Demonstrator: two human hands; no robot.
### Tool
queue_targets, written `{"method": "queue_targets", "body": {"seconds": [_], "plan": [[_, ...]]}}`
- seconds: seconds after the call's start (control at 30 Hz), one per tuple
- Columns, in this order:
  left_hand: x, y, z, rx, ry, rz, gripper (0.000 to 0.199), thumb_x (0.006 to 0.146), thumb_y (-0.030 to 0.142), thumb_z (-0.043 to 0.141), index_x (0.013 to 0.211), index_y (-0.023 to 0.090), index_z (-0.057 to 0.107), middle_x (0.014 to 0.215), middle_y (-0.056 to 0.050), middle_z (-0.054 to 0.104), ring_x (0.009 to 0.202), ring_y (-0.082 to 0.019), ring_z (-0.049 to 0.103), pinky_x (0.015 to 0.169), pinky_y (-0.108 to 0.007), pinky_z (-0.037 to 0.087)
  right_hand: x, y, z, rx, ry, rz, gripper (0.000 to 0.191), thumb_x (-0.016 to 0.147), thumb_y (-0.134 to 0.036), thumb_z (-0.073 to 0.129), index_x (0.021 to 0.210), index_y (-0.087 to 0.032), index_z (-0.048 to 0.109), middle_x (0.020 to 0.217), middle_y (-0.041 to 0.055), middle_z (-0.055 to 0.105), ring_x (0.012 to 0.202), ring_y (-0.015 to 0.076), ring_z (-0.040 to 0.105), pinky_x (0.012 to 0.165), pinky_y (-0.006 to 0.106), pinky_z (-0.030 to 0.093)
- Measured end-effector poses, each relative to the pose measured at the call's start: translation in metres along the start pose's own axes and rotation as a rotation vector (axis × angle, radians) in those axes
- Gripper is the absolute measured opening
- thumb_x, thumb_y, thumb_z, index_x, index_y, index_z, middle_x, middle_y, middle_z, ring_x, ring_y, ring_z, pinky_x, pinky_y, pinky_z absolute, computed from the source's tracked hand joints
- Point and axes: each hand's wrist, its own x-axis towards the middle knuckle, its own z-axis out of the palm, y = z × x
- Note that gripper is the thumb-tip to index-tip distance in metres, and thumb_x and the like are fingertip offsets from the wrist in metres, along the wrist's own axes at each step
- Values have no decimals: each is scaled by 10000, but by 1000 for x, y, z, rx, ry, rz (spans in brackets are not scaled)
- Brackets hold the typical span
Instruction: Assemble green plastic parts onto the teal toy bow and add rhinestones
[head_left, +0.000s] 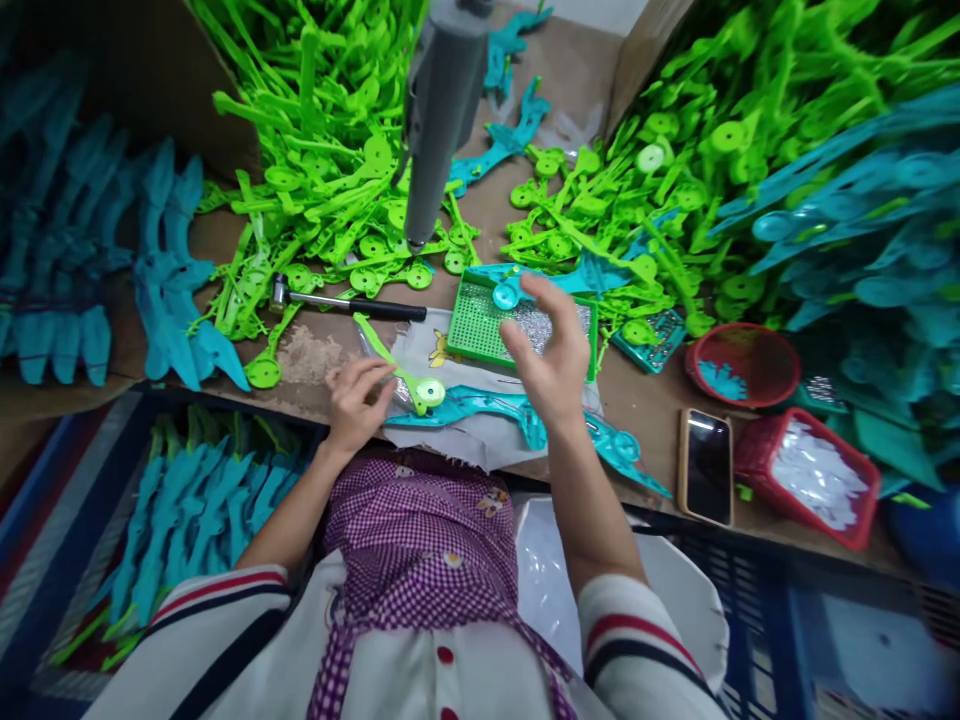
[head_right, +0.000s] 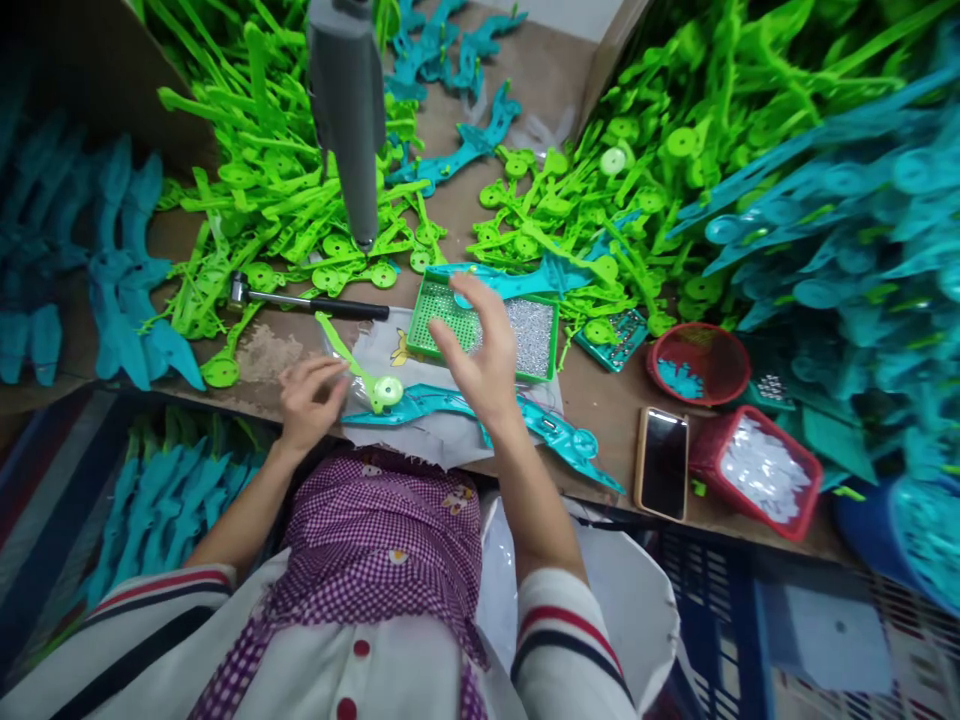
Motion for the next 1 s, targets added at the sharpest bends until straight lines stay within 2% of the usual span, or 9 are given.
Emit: {"method": "queue_targets", "body": {"seconds": [0.1,0.17,0.27,0.33,0.4,0.5,0.63,0.83,1.0], "plan": [[-11,-17,-1,81,297,-70,204,920,323,550,1027,200,672,988,-84,658,978,-209,630,945,-404,442,80,-8,33,155,17,-23,747,764,-617,695,1406,-356,416,1553,46,393,1465,275,320,1141,517,389],[-14,-23,2,123,426,-93,221,908,318,548,1060,182,633,991,-96,621,996,-216,610,935,-408,462,122,-13,59,284,3,-74,897,681,-690,721,1414,-297,385,1576,55,347,1487,262,271,1182,471,349],[-17,-24,6,173,500,-90,232,887,310,570,1078,181,586,1030,-110,586,1029,-229,585,931,-431,476,154,-22,90,519,-111,-195,807,693,-762,626,1265,-209,495,1323,27,593,1314,172,502,1144,369,408],[-18,-22,8,188,493,-75,231,878,294,584,1083,186,570,1066,-117,574,1043,-232,578,927,-438,484,155,-23,96,565,-165,-185,628,733,-740,592,1057,-202,589,992,-34,681,1047,130,643,981,345,539],[-18,-21,8,190,478,-53,241,872,267,596,1097,190,560,1094,-123,566,1057,-233,575,920,-432,493,146,-19,88,523,-107,-120,528,733,-695,627,910,-197,613,806,-55,654,871,129,672,816,341,592],[-19,-20,6,184,467,-37,255,858,243,613,1100,189,558,1092,-125,571,1060,-237,574,918,-432,497,124,-2,64,498,51,6,478,712,-650,682,862,-201,617,732,-49,636,760,133,676,691,316,597],[-19,-21,5,157,422,-106,236,845,282,625,1054,189,570,1058,-120,588,1016,-240,582,930,-457,492,102,25,38,526,96,166,424,787,-632,621,845,-212,621,601,-50,589,597,123,651,562,272,568],[-18,-19,4,126,395,-163,218,845,285,619,1034,184,579,1026,-112,592,988,-234,589,933,-456,490,91,51,41,493,208,276,496,799,-710,533,830,-221,611,510,-67,528,461,108,594,451,239,495],[-17,-19,4,120,384,-171,218,845,281,618,1035,181,582,1009,-107,585,988,-233,583,918,-443,489,89,64,43,530,251,318,544,811,-743,471,839,-220,616,511,-57,529,485,118,617,444,238,482]]}}
